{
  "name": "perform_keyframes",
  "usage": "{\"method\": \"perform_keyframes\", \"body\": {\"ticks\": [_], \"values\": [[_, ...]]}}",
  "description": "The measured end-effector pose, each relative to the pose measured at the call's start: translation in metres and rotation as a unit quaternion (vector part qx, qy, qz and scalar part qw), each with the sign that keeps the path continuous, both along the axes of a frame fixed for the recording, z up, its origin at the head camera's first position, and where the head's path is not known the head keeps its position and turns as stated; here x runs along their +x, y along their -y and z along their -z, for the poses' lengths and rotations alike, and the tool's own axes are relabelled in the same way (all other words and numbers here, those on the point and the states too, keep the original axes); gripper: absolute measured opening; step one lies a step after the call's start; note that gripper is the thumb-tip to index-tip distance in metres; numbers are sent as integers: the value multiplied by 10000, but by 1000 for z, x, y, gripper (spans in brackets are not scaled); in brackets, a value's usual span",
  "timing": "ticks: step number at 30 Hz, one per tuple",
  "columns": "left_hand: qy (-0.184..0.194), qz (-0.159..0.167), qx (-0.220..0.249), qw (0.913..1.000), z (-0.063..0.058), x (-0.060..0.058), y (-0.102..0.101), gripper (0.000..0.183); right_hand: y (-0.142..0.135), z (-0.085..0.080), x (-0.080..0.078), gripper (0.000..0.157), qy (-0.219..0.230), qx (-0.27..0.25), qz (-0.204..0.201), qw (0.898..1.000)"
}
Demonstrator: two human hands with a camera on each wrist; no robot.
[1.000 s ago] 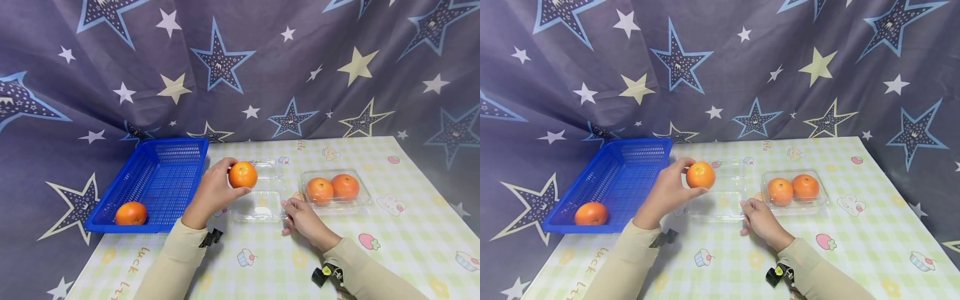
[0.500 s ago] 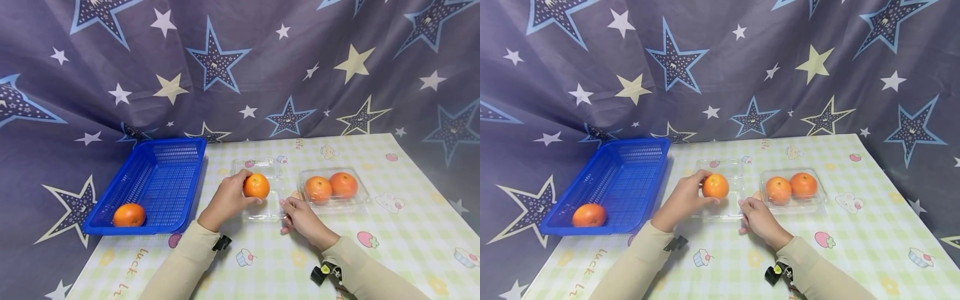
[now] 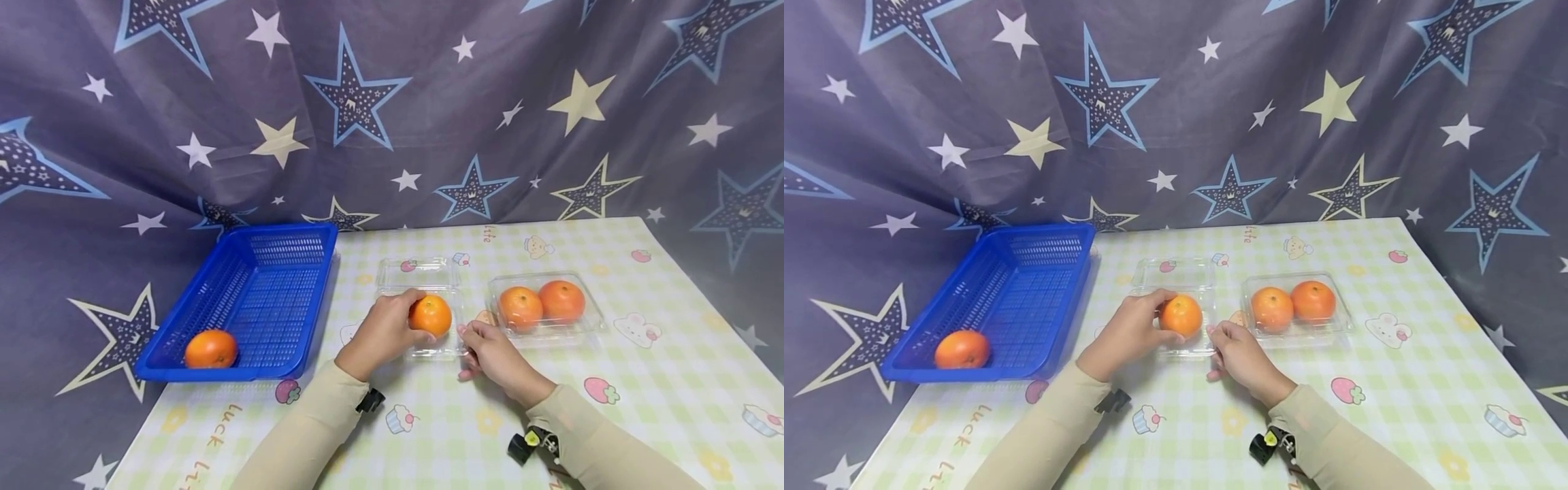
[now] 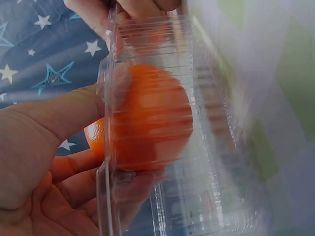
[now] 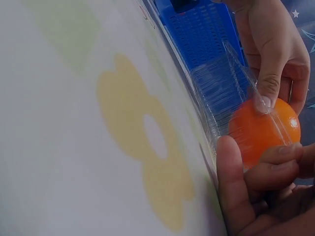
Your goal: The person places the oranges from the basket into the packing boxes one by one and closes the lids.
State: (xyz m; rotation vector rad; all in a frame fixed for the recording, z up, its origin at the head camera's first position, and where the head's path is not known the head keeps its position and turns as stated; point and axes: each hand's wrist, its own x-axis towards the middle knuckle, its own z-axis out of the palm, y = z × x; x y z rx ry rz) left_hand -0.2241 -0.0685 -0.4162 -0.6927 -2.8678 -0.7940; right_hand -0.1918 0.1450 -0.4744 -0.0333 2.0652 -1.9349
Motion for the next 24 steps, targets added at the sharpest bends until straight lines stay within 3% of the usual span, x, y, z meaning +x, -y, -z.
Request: {"method": "perform_keyframes", "body": {"ticks": [24], "values": [[22, 479, -205, 9986, 15, -3, -10, 71, -1, 0, -1, 36, 15, -59, -118, 9999]]}}
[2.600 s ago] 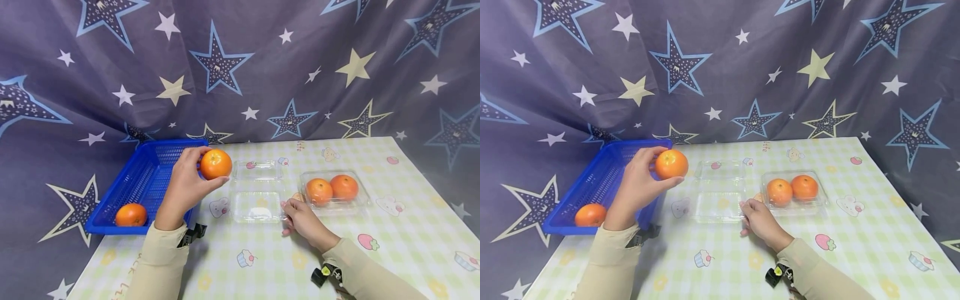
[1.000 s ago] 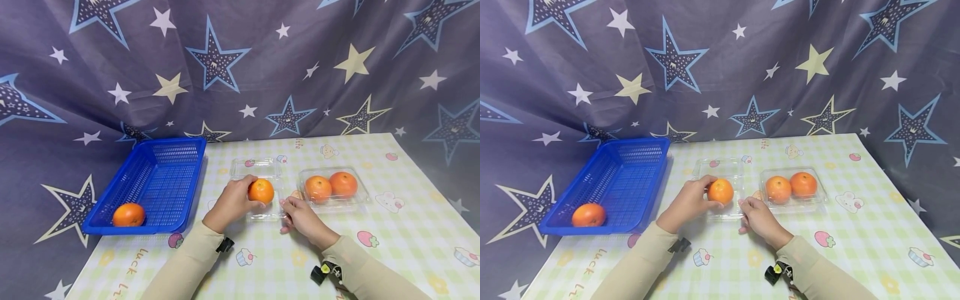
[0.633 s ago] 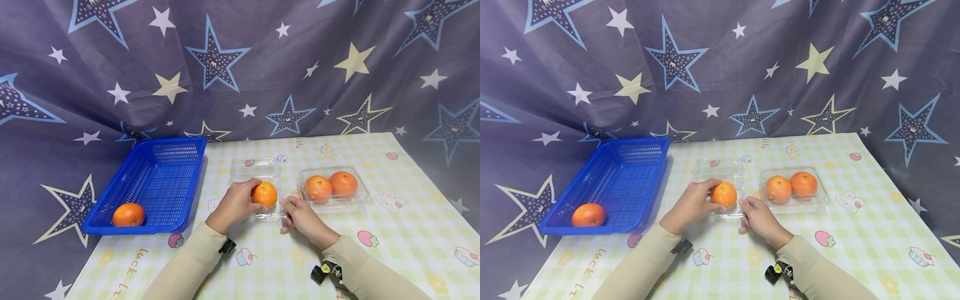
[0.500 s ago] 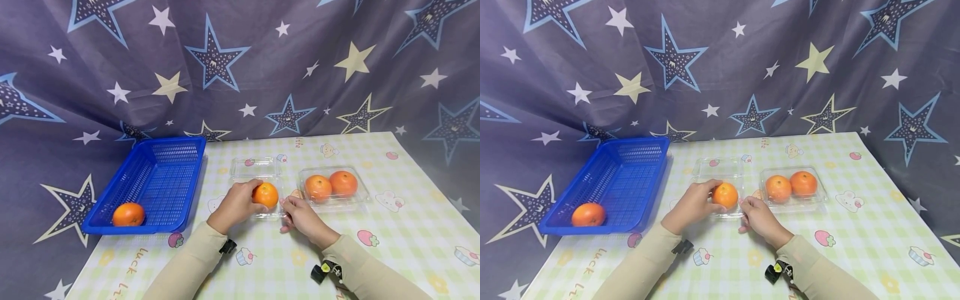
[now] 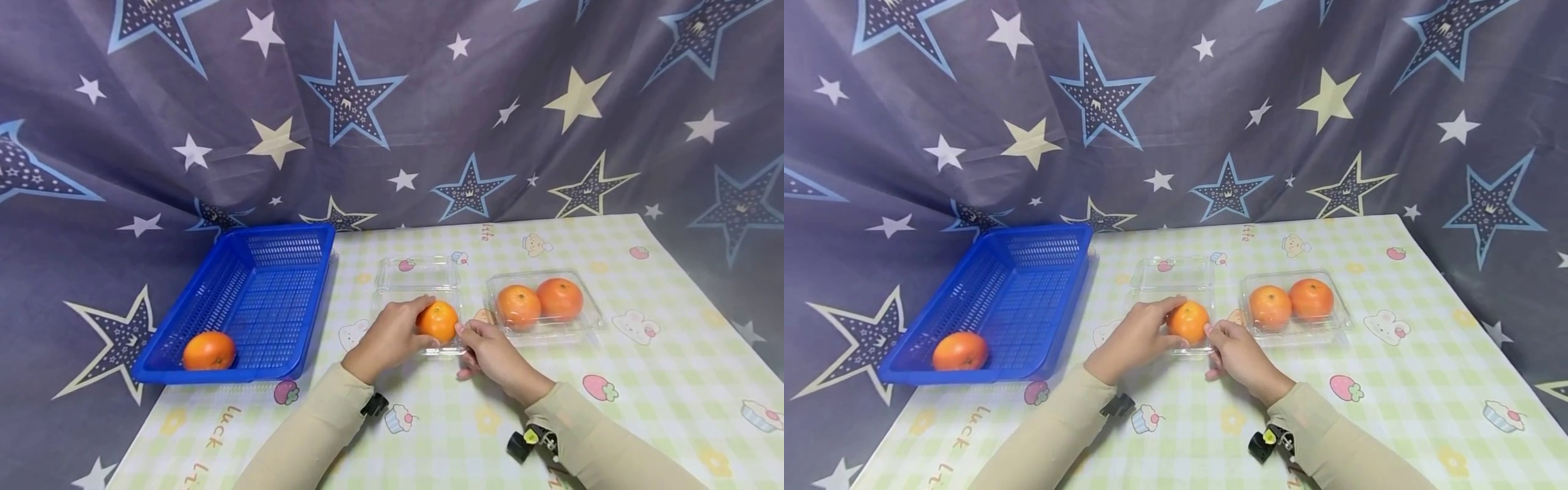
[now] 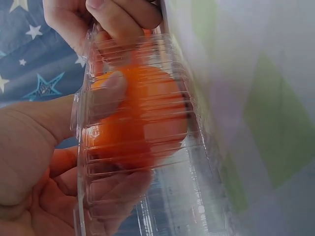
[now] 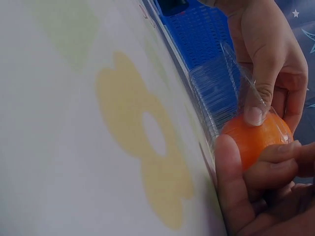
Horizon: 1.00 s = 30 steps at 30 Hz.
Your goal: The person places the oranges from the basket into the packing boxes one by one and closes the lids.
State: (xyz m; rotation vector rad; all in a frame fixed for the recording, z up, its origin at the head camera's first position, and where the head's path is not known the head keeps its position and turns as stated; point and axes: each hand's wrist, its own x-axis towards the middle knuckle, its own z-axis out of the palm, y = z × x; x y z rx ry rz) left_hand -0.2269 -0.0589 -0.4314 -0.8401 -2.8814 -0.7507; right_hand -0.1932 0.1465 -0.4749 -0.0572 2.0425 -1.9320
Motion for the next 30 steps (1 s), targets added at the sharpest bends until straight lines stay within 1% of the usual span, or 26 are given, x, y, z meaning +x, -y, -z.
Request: {"method": "perform_keyframes", "body": {"ticks": [6, 12, 20, 25, 30], "values": [[-36, 24, -40, 10000, -1, -1, 0, 73, 0, -1, -1, 36, -61, 39, -15, 10000], [-84, 12, -133, 9999, -3, 0, 1, 73, 0, -1, 0, 34, -12, 41, 1, 10000], [93, -178, -249, 9995, -5, 2, 3, 82, 1, 0, 1, 32, 21, 21, -19, 10000], [236, -176, -259, 9992, -6, 1, 4, 81, 1, -1, 2, 31, 24, 35, -13, 10000], [264, -142, -281, 9992, -8, 1, 4, 80, 2, -2, 2, 31, 24, -4, 5, 10000]]}}
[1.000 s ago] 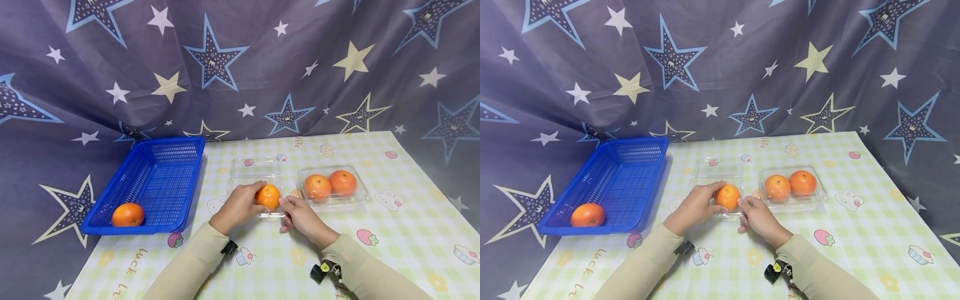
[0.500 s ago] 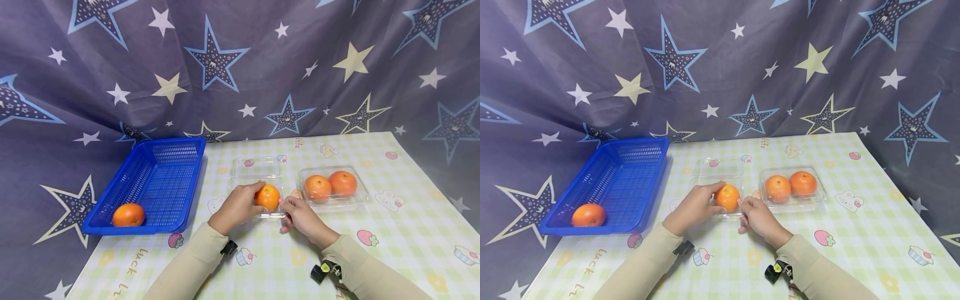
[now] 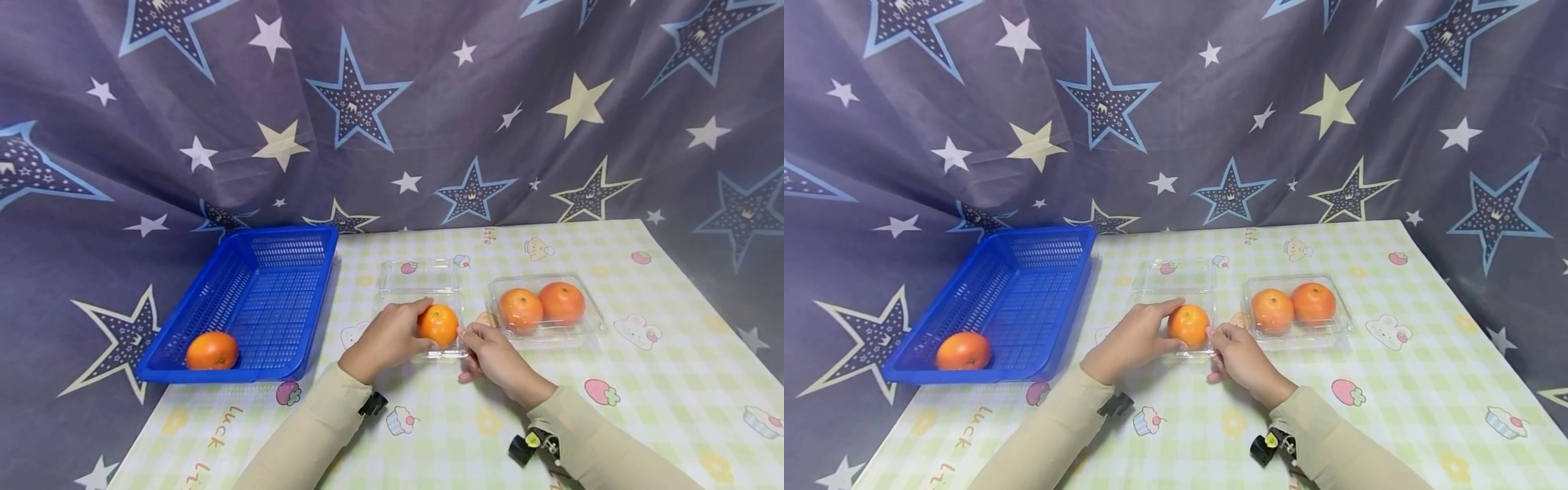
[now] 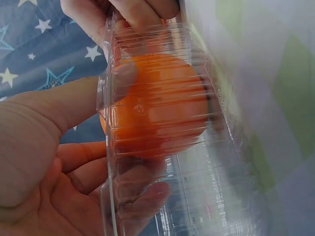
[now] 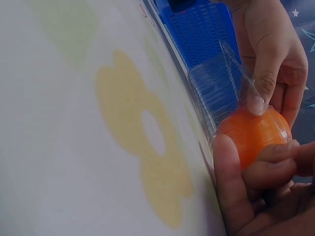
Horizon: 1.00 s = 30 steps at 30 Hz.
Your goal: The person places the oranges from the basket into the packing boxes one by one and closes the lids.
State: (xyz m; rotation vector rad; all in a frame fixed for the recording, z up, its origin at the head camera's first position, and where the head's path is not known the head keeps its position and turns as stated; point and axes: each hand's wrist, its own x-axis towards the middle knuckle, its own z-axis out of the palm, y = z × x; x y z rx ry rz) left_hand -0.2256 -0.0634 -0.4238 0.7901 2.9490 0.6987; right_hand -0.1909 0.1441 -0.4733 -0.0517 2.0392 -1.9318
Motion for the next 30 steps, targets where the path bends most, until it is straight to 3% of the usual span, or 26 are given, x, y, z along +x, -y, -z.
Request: {"method": "perform_keyframes", "body": {"ticks": [18, 30], "values": [[-5, 41, -141, 9999, -4, 1, 0, 79, -3, 1, 0, 32, -55, 40, 29, 10000], [156, -156, -74, 9997, -13, 1, 7, 81, 1, 2, -1, 35, -49, -62, -28, 10000]]}}
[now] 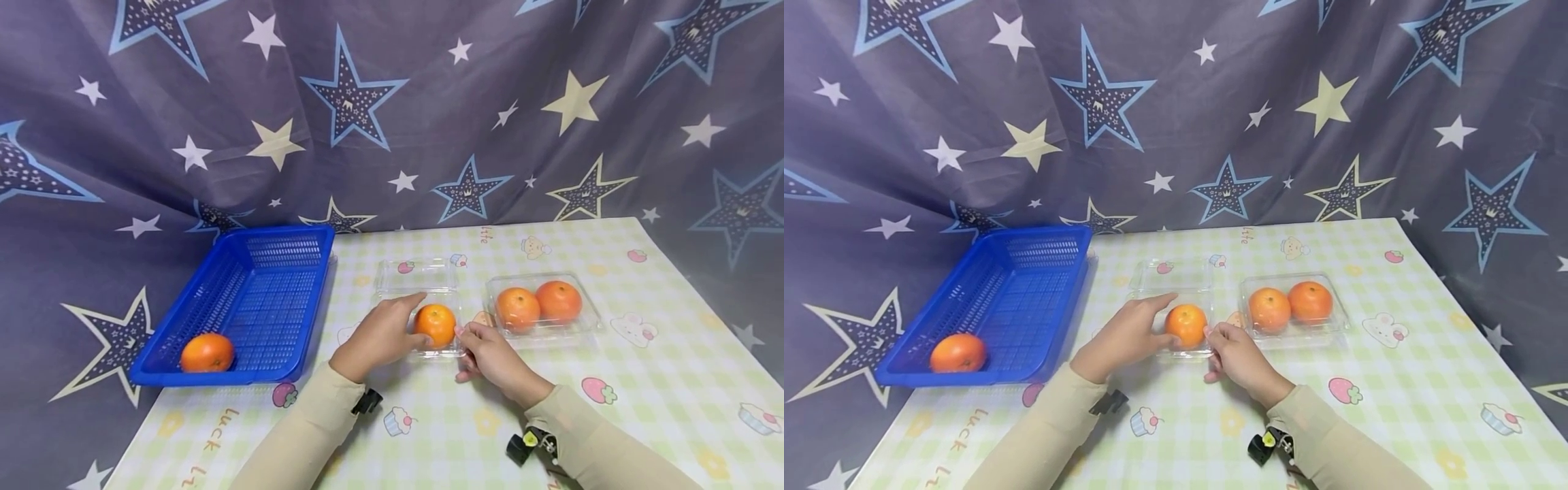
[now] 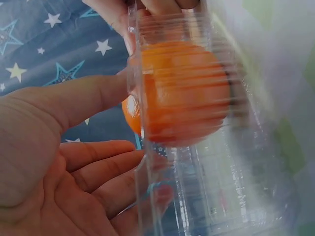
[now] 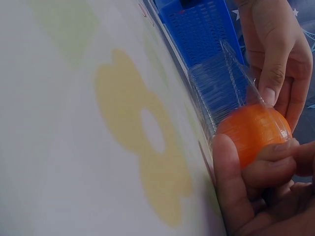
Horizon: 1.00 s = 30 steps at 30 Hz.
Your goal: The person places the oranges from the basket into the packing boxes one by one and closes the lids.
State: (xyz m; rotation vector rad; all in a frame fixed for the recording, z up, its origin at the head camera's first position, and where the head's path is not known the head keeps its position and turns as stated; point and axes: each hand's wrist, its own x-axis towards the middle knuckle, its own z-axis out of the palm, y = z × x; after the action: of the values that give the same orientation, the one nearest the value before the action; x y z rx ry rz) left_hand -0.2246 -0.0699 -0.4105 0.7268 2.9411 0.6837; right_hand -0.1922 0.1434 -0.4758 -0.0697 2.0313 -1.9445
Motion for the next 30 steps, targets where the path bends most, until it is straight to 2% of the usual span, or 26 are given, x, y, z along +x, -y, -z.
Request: {"method": "perform_keyframes", "body": {"ticks": [10, 15, 20, 30], "values": [[-260, 54, -203, 9994, -14, -1, -1, 76, 0, -1, -1, 35, -30, -1, -28, 10000], [-393, 103, -157, 9991, -21, 0, 2, 70, -2, 0, 0, 35, -87, 33, -64, 9999], [-506, 84, -239, 9984, -28, 1, 9, 69, 0, -1, 1, 34, -75, 63, -65, 9999], [-809, 8, -612, 9948, -51, 6, 28, 74, -1, 0, 1, 31, -54, 89, -32, 9999]]}}
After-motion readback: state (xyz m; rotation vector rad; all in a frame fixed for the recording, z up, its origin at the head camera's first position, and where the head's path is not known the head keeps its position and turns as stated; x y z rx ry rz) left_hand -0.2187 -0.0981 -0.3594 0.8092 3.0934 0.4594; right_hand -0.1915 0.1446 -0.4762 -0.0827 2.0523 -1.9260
